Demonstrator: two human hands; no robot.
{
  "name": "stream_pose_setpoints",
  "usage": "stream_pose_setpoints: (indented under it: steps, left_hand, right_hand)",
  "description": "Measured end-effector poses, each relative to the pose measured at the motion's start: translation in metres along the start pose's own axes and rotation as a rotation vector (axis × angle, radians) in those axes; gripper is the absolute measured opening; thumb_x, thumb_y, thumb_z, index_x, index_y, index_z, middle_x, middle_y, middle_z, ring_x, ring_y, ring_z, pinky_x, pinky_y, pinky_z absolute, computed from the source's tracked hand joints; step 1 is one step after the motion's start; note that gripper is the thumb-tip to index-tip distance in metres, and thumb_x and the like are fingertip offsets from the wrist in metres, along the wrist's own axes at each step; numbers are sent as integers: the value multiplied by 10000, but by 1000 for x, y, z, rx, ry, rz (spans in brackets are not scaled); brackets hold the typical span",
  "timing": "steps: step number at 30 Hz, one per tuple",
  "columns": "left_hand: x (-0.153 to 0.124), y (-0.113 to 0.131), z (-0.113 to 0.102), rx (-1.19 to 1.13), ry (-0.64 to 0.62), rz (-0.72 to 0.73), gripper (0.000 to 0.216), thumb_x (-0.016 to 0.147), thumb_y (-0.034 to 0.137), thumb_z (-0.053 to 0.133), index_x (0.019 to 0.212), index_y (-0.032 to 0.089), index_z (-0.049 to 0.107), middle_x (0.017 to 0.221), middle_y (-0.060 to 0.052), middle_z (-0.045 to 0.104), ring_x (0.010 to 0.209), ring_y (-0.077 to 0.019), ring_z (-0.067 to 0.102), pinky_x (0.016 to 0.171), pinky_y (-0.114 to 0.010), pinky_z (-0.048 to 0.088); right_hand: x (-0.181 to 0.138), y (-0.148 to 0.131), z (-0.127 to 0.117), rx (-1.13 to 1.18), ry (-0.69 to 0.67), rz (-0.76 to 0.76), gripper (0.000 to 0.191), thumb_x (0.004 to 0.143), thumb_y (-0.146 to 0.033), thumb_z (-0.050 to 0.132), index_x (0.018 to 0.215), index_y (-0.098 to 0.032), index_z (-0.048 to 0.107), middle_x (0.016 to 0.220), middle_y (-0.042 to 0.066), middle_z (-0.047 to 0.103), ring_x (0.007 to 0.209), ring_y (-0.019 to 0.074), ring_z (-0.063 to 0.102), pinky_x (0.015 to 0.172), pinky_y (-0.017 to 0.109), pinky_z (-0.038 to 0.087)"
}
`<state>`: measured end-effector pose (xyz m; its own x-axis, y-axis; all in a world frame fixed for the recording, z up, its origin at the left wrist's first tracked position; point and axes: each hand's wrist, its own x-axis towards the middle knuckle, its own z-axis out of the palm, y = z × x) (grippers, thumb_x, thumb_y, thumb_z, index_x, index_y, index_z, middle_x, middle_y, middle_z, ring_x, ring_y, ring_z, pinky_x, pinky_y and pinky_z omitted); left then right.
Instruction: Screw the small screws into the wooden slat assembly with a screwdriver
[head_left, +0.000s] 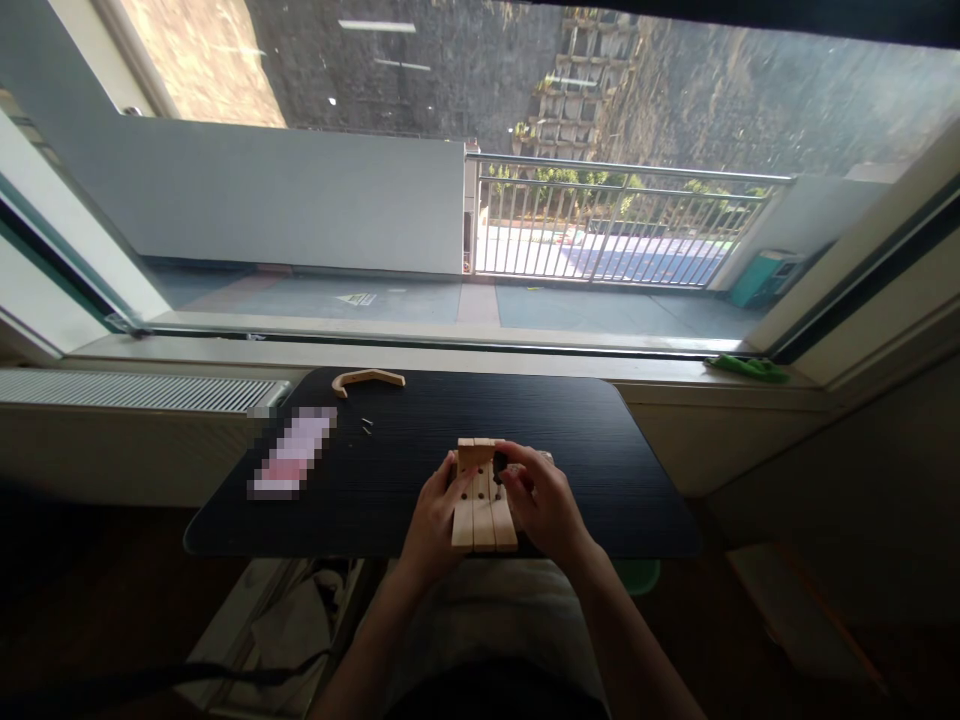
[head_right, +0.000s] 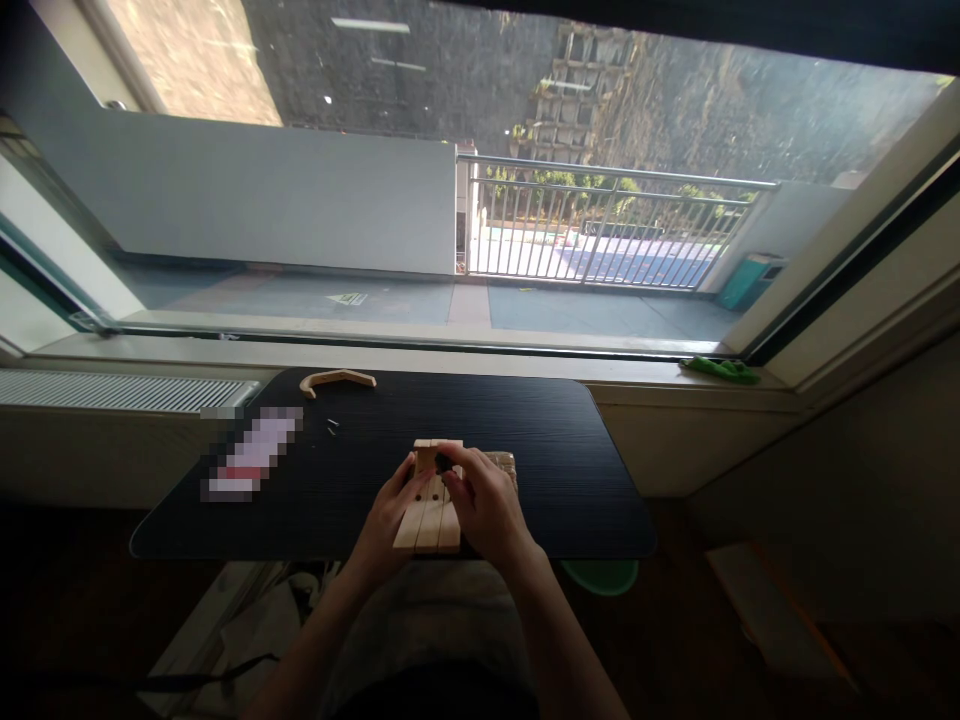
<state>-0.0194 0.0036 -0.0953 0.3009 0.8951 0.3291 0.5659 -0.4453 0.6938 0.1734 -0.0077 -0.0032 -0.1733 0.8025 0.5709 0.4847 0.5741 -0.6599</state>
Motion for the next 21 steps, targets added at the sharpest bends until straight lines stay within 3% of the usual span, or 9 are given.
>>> stream_pose_setpoints:
  steps: [5, 14, 18, 21]
  left_hand:
    - [0, -2, 2, 3, 9, 13, 672, 799, 352, 679, 1438, 203, 535, 1620, -161, 324, 1466, -390, 342, 1169, -543, 344]
    - [-1, -5, 4, 9, 33, 48, 654, 811, 332, 676, 1435, 195, 537, 1608, -173, 341, 1451, -402, 362, 1153, -553, 365]
    - [-1, -6, 5, 8, 45, 53, 667, 796, 304, 685, 1438, 211, 534, 1616, -167, 326, 1444, -404, 374, 1148, -556, 373]
    - [-1, -6, 5, 10, 43, 49, 678, 791, 294, 687, 1444, 212, 525, 1615, -172, 325, 1448, -403, 367, 1151, -561, 367]
  right_hand:
    - [0, 3, -1, -52, 2, -77, 367, 955, -169, 524, 1302, -251, 610, 1045, 66, 720, 744, 146, 633, 702, 280, 517]
    - [2, 2, 0, -66, 106, -117, 238, 943, -201, 582, 1167, -231, 656, 1035, 71, 741, 603, 112, 611, 568, 241, 517]
    - [0, 2, 2, -16, 127, -50, 198, 922, -184, 595, 1116, -212, 626, 730, -17, 687, 486, 90, 542, 482, 209, 454]
    - [0, 3, 2, -3, 144, -60, 166, 911, -176, 607, 1073, -212, 610, 772, -13, 691, 502, 83, 535, 488, 204, 449]
